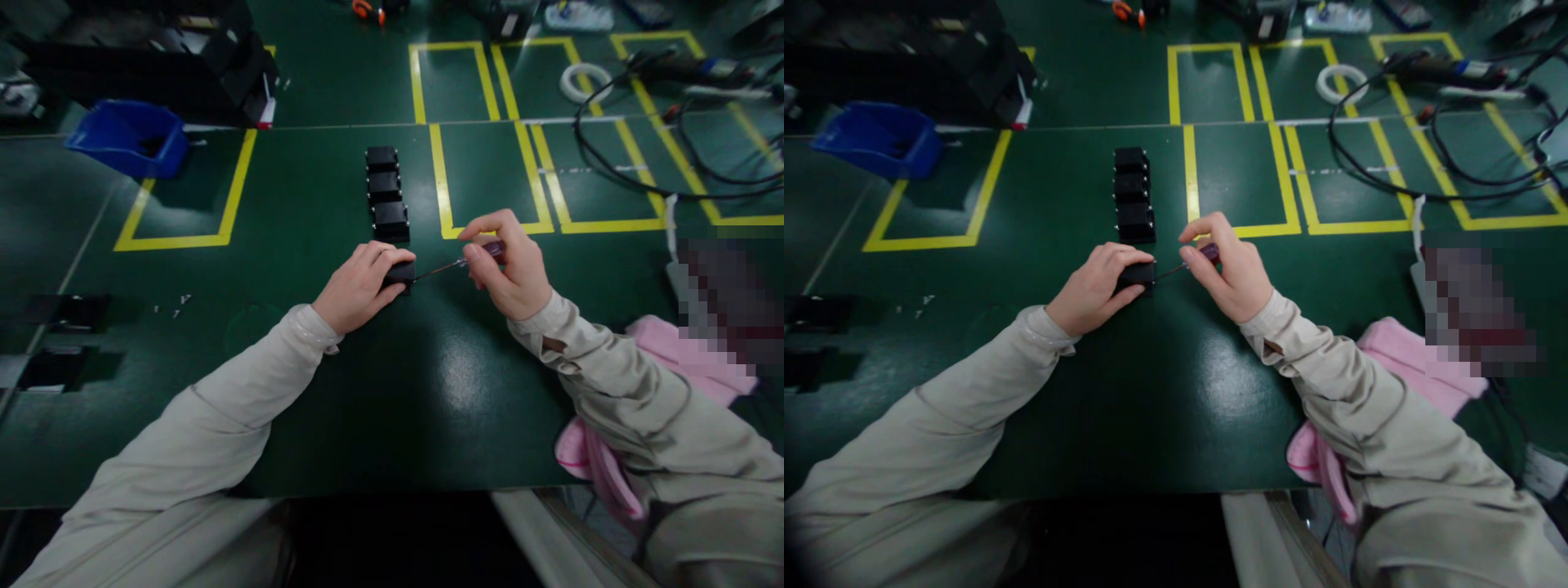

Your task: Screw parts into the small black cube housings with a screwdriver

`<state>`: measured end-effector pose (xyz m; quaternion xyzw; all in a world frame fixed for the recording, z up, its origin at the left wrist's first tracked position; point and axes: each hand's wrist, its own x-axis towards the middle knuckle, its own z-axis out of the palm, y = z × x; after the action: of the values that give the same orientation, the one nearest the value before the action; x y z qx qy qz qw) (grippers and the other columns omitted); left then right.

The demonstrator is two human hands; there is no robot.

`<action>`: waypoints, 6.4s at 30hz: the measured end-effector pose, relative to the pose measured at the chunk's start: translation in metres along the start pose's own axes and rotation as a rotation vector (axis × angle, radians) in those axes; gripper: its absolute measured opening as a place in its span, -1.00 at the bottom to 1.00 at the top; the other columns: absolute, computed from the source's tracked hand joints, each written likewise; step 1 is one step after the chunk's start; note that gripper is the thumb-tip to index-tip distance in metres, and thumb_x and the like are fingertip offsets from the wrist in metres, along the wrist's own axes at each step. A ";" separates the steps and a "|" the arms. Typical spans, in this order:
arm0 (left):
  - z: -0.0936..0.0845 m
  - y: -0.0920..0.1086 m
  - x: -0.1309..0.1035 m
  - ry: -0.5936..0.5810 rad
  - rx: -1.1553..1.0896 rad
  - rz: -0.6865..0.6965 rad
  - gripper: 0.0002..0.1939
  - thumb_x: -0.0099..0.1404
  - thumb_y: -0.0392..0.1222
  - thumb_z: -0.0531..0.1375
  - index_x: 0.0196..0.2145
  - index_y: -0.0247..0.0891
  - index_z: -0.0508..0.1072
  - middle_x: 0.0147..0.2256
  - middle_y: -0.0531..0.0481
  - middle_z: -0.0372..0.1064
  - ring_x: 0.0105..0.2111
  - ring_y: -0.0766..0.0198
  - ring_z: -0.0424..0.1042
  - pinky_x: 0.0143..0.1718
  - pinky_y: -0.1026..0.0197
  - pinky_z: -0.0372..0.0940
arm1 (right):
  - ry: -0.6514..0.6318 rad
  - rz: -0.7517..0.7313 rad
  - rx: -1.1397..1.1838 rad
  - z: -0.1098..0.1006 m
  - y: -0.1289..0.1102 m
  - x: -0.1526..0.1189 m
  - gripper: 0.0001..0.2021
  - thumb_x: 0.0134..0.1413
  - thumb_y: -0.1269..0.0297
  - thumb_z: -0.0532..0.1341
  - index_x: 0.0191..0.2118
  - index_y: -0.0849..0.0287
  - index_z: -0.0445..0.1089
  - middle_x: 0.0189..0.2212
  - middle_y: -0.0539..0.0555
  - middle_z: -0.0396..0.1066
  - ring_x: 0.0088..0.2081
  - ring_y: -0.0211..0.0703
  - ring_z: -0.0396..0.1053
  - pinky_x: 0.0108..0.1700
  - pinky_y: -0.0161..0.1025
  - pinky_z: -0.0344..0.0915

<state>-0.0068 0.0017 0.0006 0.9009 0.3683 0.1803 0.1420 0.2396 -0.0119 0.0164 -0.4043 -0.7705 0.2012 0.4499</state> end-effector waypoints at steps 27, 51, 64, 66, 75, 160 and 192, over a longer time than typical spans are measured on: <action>0.000 0.001 0.000 -0.010 -0.010 -0.014 -0.61 0.37 -0.21 0.09 0.14 -0.22 0.21 0.05 -0.14 0.24 0.06 0.06 0.24 0.11 -0.05 0.21 | 0.014 0.023 -0.020 -0.001 -0.003 0.002 -0.79 0.28 0.09 0.07 -0.20 0.12 0.29 -0.37 -0.01 0.34 -0.42 -0.32 0.37 -0.38 -0.28 0.33; 0.000 0.001 0.000 -0.005 0.002 -0.008 -0.61 0.36 -0.22 0.10 0.13 -0.23 0.22 0.03 -0.16 0.25 0.05 0.05 0.25 0.09 -0.06 0.24 | 0.012 0.011 -0.023 -0.001 -0.003 0.001 -0.80 0.27 0.11 0.08 -0.17 0.12 0.29 -0.39 -0.03 0.34 -0.43 -0.33 0.36 -0.39 -0.28 0.34; -0.001 0.001 0.000 -0.010 -0.009 -0.016 -0.61 0.36 -0.21 0.09 0.13 -0.21 0.22 0.04 -0.14 0.26 0.06 0.04 0.25 0.10 -0.07 0.23 | 0.012 0.006 -0.009 -0.001 -0.003 0.002 -0.80 0.27 0.11 0.09 -0.19 0.12 0.29 -0.41 -0.04 0.34 -0.47 -0.35 0.35 -0.41 -0.29 0.32; -0.001 0.001 0.000 -0.006 -0.007 -0.012 -0.61 0.36 -0.21 0.09 0.13 -0.21 0.21 0.04 -0.14 0.25 0.05 0.05 0.25 0.10 -0.06 0.23 | 0.005 0.004 -0.019 -0.001 -0.004 0.003 -0.81 0.28 0.11 0.08 -0.23 0.12 0.29 -0.41 -0.04 0.34 -0.48 -0.36 0.35 -0.42 -0.31 0.31; 0.000 0.001 0.000 -0.005 -0.011 -0.014 -0.61 0.36 -0.22 0.09 0.13 -0.21 0.21 0.04 -0.15 0.24 0.05 0.05 0.25 0.09 -0.06 0.23 | 0.015 -0.009 -0.001 -0.001 -0.002 0.002 -0.83 0.26 0.16 0.10 -0.15 0.12 0.28 -0.41 -0.04 0.31 -0.44 -0.33 0.36 -0.39 -0.28 0.32; 0.000 0.000 0.000 -0.002 0.005 -0.005 -0.60 0.36 -0.22 0.10 0.13 -0.23 0.21 0.04 -0.15 0.25 0.05 0.06 0.25 0.09 -0.05 0.24 | 0.022 0.004 -0.002 0.000 -0.004 0.002 -0.81 0.28 0.12 0.07 -0.17 0.12 0.27 -0.39 -0.03 0.33 -0.45 -0.34 0.35 -0.39 -0.29 0.33; 0.000 0.000 0.000 -0.003 -0.003 -0.010 -0.62 0.37 -0.21 0.09 0.13 -0.24 0.22 0.04 -0.16 0.25 0.05 0.06 0.24 0.10 -0.03 0.22 | -0.002 0.005 0.014 -0.002 -0.005 0.003 -0.81 0.27 0.12 0.09 -0.18 0.11 0.28 -0.44 -0.05 0.34 -0.47 -0.34 0.36 -0.39 -0.29 0.33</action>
<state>-0.0066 0.0015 0.0008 0.8991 0.3724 0.1788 0.1447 0.2383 -0.0132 0.0224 -0.4027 -0.7686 0.2081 0.4513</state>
